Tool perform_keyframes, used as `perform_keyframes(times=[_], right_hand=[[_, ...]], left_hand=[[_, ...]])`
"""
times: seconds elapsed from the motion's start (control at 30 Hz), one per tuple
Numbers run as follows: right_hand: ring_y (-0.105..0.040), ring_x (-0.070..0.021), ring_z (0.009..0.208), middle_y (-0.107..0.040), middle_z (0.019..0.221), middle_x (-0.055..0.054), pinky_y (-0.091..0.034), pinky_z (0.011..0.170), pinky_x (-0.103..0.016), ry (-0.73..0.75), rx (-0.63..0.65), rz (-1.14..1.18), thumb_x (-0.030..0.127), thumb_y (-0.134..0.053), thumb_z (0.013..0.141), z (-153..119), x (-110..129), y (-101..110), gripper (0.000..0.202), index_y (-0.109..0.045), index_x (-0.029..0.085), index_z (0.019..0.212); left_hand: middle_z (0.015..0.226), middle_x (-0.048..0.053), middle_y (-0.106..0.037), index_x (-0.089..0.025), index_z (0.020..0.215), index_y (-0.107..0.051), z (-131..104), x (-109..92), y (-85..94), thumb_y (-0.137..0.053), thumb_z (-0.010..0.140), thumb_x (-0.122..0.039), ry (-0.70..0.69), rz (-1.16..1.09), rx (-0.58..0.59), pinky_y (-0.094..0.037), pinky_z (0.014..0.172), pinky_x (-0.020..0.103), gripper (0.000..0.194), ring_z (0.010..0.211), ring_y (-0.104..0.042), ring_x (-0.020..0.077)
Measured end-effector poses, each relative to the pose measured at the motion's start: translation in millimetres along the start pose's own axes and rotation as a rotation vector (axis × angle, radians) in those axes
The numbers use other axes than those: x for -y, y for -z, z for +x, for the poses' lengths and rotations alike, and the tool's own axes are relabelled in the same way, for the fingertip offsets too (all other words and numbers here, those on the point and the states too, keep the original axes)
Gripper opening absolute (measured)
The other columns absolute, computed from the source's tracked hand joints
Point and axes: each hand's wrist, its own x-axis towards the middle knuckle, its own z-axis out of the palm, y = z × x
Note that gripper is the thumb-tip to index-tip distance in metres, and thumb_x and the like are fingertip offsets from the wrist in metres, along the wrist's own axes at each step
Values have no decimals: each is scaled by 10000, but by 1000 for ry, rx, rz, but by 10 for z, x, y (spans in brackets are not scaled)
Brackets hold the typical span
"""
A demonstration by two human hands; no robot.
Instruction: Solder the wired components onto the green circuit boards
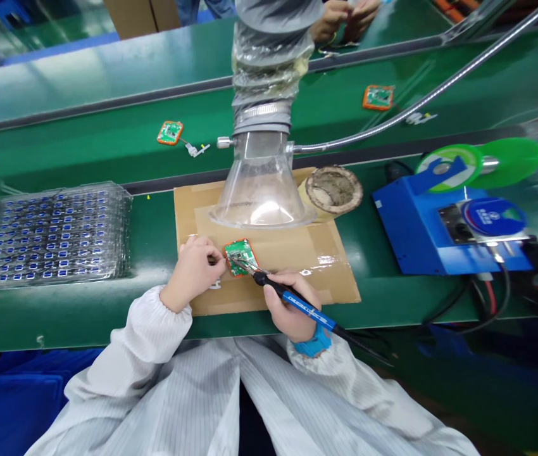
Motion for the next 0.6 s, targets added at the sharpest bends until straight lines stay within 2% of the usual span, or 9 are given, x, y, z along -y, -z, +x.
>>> perform_keyframes(times=[0.23, 0.37, 0.47, 0.6], right_hand=[[-700, -182, 754, -707, 829, -16, -565, 700, -317, 20, 24, 20, 163, -700, 842, -5, -14, -11, 138, -660, 242, 947], [-698, -189, 745, -703, 821, -23, -569, 682, -329, 1, -6, 21, 217, -687, 861, -52, -37, 7, 85, -661, 241, 938], [-708, -207, 763, -710, 831, -37, -580, 687, -349, -71, -76, 14, 297, -680, 883, -61, -85, 65, 64, -671, 244, 917], [-697, -213, 753, -679, 831, -47, -583, 706, -379, -164, -267, -7, 389, -673, 901, 42, -214, 191, 164, -662, 226, 900]], left_hand=[[894, 24, -686, -192, 622, -646, -4, -13, 14, -659, 837, -167, 5, -2, 10, -364, 891, 416, 216, 947, -548, 223], [899, 27, -686, -193, 630, -654, -4, 1, 5, -659, 838, -182, -1, -1, 6, -365, 888, 417, 208, 951, -545, 227], [898, 30, -689, -195, 629, -660, 3, 11, -3, -653, 834, -179, -5, 1, 5, -368, 886, 420, 205, 952, -543, 234], [880, 36, -683, -199, 620, -654, 11, 19, -4, -645, 836, -181, -8, 10, 6, -379, 887, 420, 216, 941, -544, 237]])
